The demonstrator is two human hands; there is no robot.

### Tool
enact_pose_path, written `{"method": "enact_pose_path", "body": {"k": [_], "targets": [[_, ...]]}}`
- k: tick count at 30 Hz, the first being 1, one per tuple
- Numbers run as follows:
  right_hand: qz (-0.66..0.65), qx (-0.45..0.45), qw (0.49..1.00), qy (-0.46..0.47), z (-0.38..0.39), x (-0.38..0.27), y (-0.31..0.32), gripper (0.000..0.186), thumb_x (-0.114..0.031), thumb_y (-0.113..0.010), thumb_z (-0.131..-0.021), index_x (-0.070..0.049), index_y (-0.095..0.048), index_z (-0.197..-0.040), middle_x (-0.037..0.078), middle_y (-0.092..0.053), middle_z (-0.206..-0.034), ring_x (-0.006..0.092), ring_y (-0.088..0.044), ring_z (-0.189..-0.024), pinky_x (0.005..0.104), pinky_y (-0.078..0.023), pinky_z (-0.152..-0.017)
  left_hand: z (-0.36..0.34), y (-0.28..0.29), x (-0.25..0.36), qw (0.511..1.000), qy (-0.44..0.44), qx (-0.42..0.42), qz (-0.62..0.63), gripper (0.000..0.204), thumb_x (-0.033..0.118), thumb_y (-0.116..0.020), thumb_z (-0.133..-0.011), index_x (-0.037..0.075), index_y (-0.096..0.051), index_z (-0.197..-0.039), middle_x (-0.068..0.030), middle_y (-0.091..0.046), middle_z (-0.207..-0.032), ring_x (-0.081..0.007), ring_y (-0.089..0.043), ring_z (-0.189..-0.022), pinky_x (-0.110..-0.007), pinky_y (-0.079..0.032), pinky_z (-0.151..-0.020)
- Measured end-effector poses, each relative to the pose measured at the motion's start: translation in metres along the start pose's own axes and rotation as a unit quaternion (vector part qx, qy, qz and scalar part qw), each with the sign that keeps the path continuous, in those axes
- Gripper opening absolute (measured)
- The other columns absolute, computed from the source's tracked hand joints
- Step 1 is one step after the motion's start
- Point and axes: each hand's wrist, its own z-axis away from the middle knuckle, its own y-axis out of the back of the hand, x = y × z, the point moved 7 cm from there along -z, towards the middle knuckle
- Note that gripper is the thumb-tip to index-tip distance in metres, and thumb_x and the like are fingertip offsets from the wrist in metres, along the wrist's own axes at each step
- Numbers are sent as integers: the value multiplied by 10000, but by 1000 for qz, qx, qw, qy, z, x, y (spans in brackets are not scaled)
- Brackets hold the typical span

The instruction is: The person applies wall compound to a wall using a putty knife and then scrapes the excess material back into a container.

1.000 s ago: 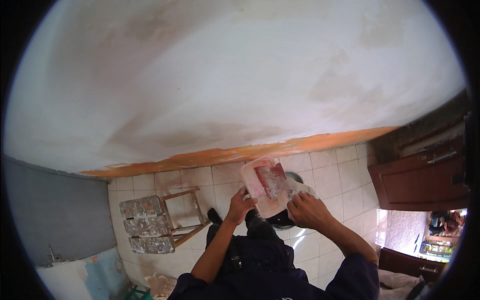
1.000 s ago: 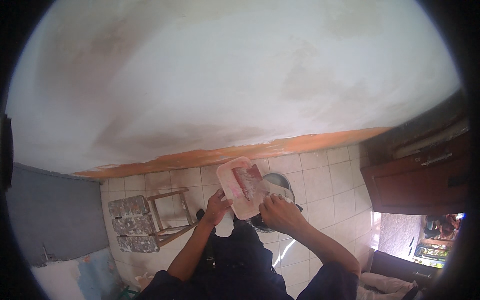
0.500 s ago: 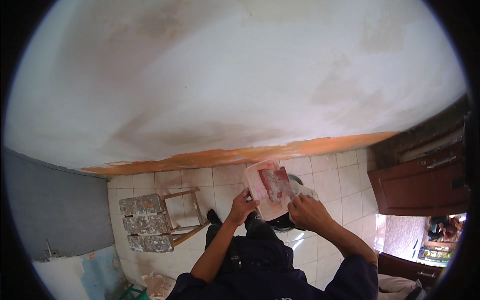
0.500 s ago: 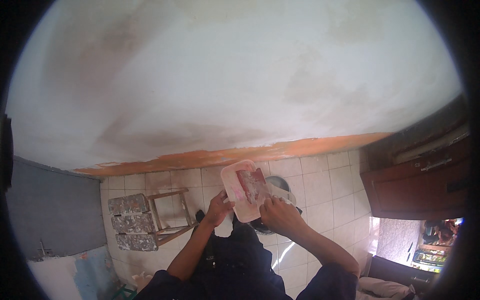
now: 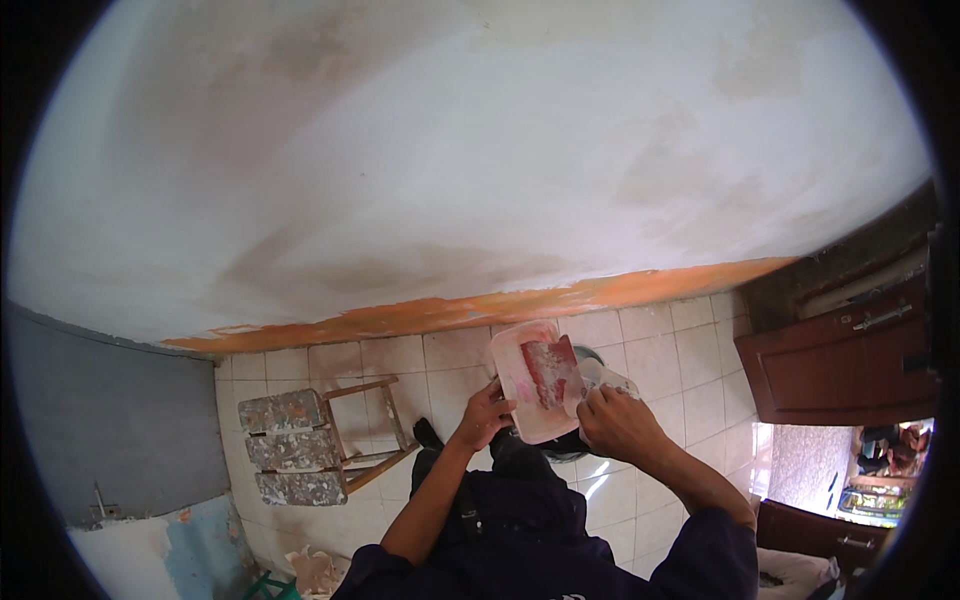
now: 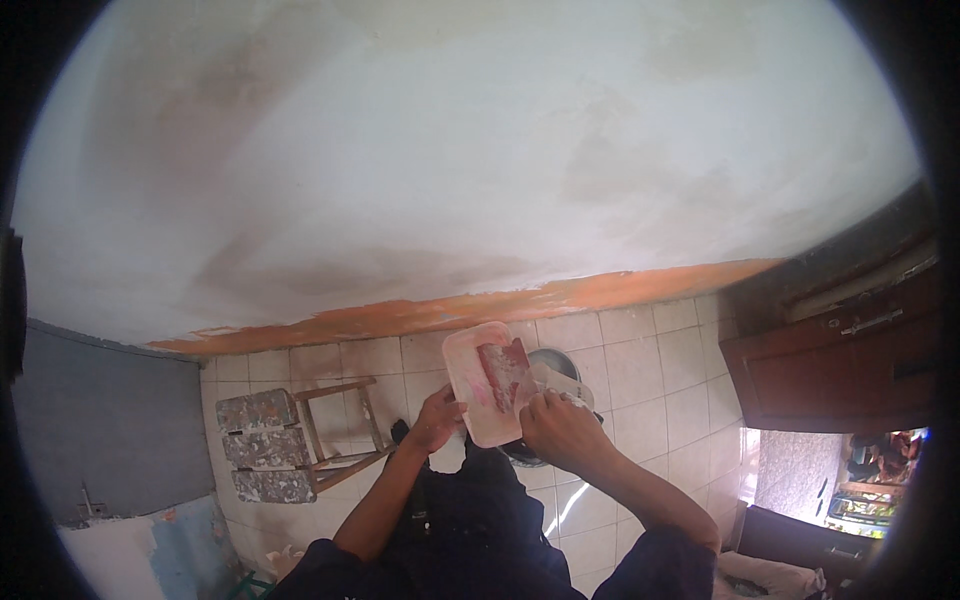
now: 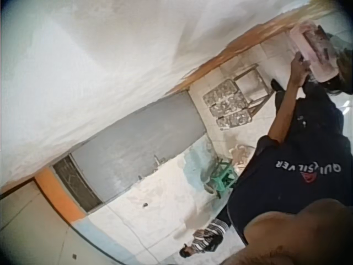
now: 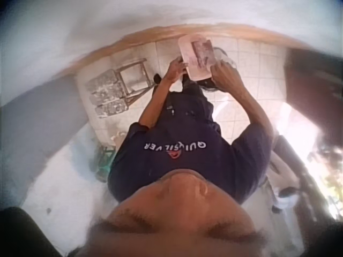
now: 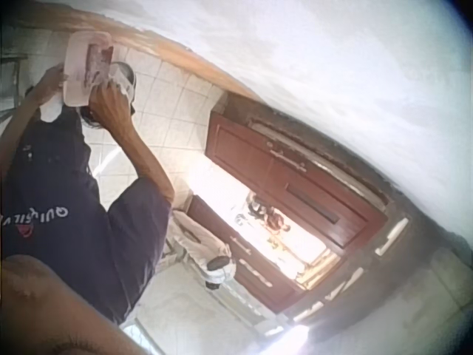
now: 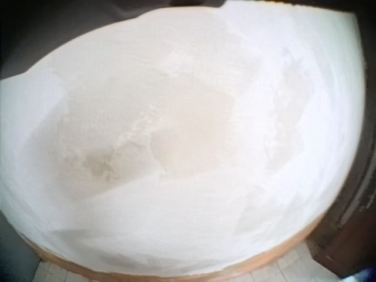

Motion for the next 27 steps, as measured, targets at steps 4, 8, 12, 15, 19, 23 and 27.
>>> {"method": "enact_pose_path", "body": {"k": [4,8,12,15,19,23,27], "targets": [[-57,35,997,-39,5,9,15,168,-188,-596,-737,-23,-565,-741,119,-554,-733,256,-619,-766,358,-528,-584,-1,13,-18,998,56,4,37,546,158,-596,-820,-20,-393,-1295,-128,-532,-1216,-272,-545,-1098,-420,-445,-943],[-188,169,957,-144,22,47,28,217,-188,-701,-654,-25,-594,-751,111,-577,-712,241,-609,-649,364,-501,-541,5,16,-18,993,53,-31,99,527,190,-581,-829,21,-411,-1297,-105,-553,-1193,-267,-556,-1086,-455,-451,-925],[-310,269,857,-311,53,92,-11,255,-164,-776,-613,-10,-620,-743,119,-605,-671,237,-594,-548,338,-479,-526,13,10,-6,989,35,-56,130,544,178,-574,-814,-9,-406,-1296,-127,-546,-1216,-265,-550,-1104,-433,-436,-953],[-337,264,784,-450,63,114,-82,271,-217,-770,-657,4,-636,-738,156,-626,-668,253,-630,-593,338,-483,-547,17,8,0,991,11,-87,103,568,173,-576,-798,-31,-400,-1298,-145,-536,-1231,-275,-540,-1121,-426,-417,-976],[-279,196,795,-501,53,120,-210,313,-273,-752,-654,12,-651,-735,207,-638,-705,333,-649,-656,404,-506,-590,24,11,-1,985,11,-125,119,576,166,-580,-781,-53,-409,-1285,-160,-526,-1244,-282,-526,-1138,-429,-398,-996],[-252,88,826,-496,36,110,-276,345,-290,-746,-632,24,-646,-735,247,-628,-720,390,-639,-706,453,-514,-647,33,13,1,979,20,-115,168,564,151,-583,-775,-60,-424,-1272,-159,-537,-1232,-275,-530,-1132,-431,-404,-990],[-260,-22,810,-526,31,106,-342,335,-236,-735,-649,35,-641,-821,246,-646,-848,387,-642,-814,439,-523,-719,42,15,9,989,-4,-104,105,550,119,-593,-767,-60,-433,-1262,-150,-549,-1216,-263,-545,-1111,-422,-419,-973]]}}
